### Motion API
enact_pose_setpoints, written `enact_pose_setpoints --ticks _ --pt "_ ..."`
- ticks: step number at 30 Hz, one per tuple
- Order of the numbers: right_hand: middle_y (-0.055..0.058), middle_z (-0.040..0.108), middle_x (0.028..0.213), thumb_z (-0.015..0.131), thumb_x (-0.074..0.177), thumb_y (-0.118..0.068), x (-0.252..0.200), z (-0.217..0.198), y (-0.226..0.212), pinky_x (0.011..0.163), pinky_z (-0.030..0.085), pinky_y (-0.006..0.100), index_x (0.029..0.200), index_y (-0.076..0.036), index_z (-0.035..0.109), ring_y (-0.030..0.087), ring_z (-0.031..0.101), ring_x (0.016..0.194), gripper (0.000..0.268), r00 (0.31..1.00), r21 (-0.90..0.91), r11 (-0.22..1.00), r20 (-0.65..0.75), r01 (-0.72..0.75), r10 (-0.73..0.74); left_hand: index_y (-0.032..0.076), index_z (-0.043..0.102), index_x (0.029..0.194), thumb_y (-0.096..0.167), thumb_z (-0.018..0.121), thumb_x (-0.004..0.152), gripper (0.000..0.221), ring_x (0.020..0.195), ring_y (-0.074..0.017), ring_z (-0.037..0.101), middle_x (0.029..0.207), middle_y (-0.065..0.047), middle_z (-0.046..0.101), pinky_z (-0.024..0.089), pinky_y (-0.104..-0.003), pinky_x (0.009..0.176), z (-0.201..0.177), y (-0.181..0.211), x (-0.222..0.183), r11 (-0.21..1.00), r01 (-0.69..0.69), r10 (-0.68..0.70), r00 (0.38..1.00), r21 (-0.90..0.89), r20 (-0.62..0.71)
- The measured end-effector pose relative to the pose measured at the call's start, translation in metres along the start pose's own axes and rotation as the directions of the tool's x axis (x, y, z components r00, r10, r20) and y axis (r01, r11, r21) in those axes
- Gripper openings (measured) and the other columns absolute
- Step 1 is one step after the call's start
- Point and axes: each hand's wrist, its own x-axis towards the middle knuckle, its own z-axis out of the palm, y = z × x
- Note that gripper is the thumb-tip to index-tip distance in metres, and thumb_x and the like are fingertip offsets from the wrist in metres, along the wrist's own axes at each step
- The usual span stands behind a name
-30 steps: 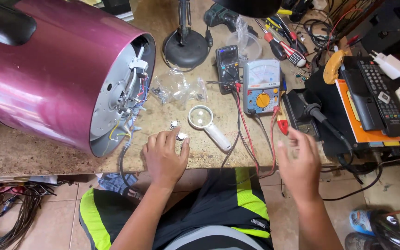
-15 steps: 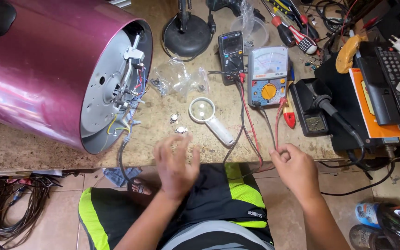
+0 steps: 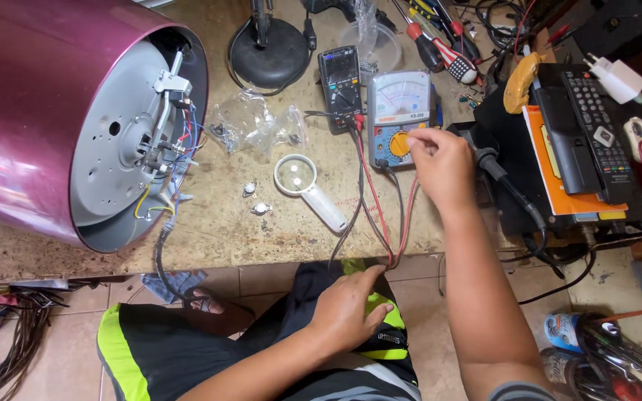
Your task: Repairing a rice cooker by inspecting internal components and using diagnostic tools.
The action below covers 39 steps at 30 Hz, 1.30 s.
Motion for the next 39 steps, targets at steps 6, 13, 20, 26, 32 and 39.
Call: enact_pose_setpoints --ticks 6,13,20,26,32,39 --pt "0.001 0.078 0.079 0.081 0.086 -0.032 0.021 0.016 0.005 0.067 0.051 0.038 0.085 -0.020 0.083 0.020 0.071 0.070 0.012 0.985 -0.275 0.954 0.090 -0.117 0.147 0.009 0.065 0.120 0.030 0.069 0.094 0.033 0.081 -0.0333 0.060 0.092 -0.011 0.063 0.046 -0.045 0.065 -0.028 0.019 -0.005 0.948 -0.280 0.313 0.908 0.153 -0.279" --pt "0.001 0.076 0.070 0.079 0.090 -0.019 0.017 0.023 0.013 0.060 0.050 0.037 0.076 -0.015 0.080 0.018 0.065 0.058 0.014 0.999 -0.249 0.969 0.037 -0.012 0.022 0.013 0.071 0.111 0.036 0.068 0.089 0.032 0.089 -0.0292 0.070 0.093 -0.005 0.073 0.050 -0.041 0.074 -0.012 0.013 0.005 0.976 -0.033 0.025 0.999 -0.214 -0.042" --pt "0.008 0.077 0.077 0.082 0.090 -0.028 0.017 0.035 0.038 0.063 0.050 0.042 0.084 -0.013 0.081 0.027 0.072 0.068 0.016 0.994 -0.310 0.947 -0.033 0.089 -0.104 0.018 0.075 0.110 0.043 0.065 0.086 0.036 0.093 -0.0271 0.070 0.095 -0.002 0.076 0.050 -0.042 0.075 0.004 0.001 0.005 0.962 0.173 -0.156 0.983 -0.212 0.093" --pt "0.013 0.074 0.089 0.083 0.096 -0.003 -0.045 -0.004 0.002 0.077 0.056 0.040 0.105 -0.007 0.083 0.032 0.072 0.084 0.010 0.918 -0.263 0.901 -0.104 0.345 -0.382 0.014 0.069 0.124 0.038 0.068 0.084 0.047 0.090 -0.0330 0.074 0.085 -0.007 0.075 0.058 -0.047 0.077 0.012 -0.016 -0.001 0.900 0.218 -0.188 0.976 -0.378 0.114" --pt "0.014 0.083 0.094 0.072 0.084 -0.021 -0.153 -0.071 -0.036 0.083 0.059 0.051 0.094 -0.011 0.086 0.038 0.076 0.095 0.020 0.757 -0.393 0.907 0.545 -0.150 0.361 0.008 0.062 0.136 0.038 0.068 0.084 0.060 0.091 -0.0304 0.075 0.092 -0.010 0.077 0.059 -0.045 0.078 0.025 -0.031 0.010 0.873 0.260 -0.192 0.961 -0.413 0.200" --pt "0.034 0.072 0.110 0.065 0.088 -0.013 -0.210 -0.003 0.058 0.100 0.052 0.057 0.117 0.008 0.070 0.051 0.067 0.112 0.036 0.742 -0.311 0.930 0.572 -0.198 0.349 -0.003 0.045 0.147 0.038 0.069 0.083 0.080 0.089 -0.0270 0.075 0.092 -0.007 0.077 0.059 -0.042 0.078 0.043 -0.037 0.017 0.837 0.307 -0.227 0.948 -0.453 0.223"
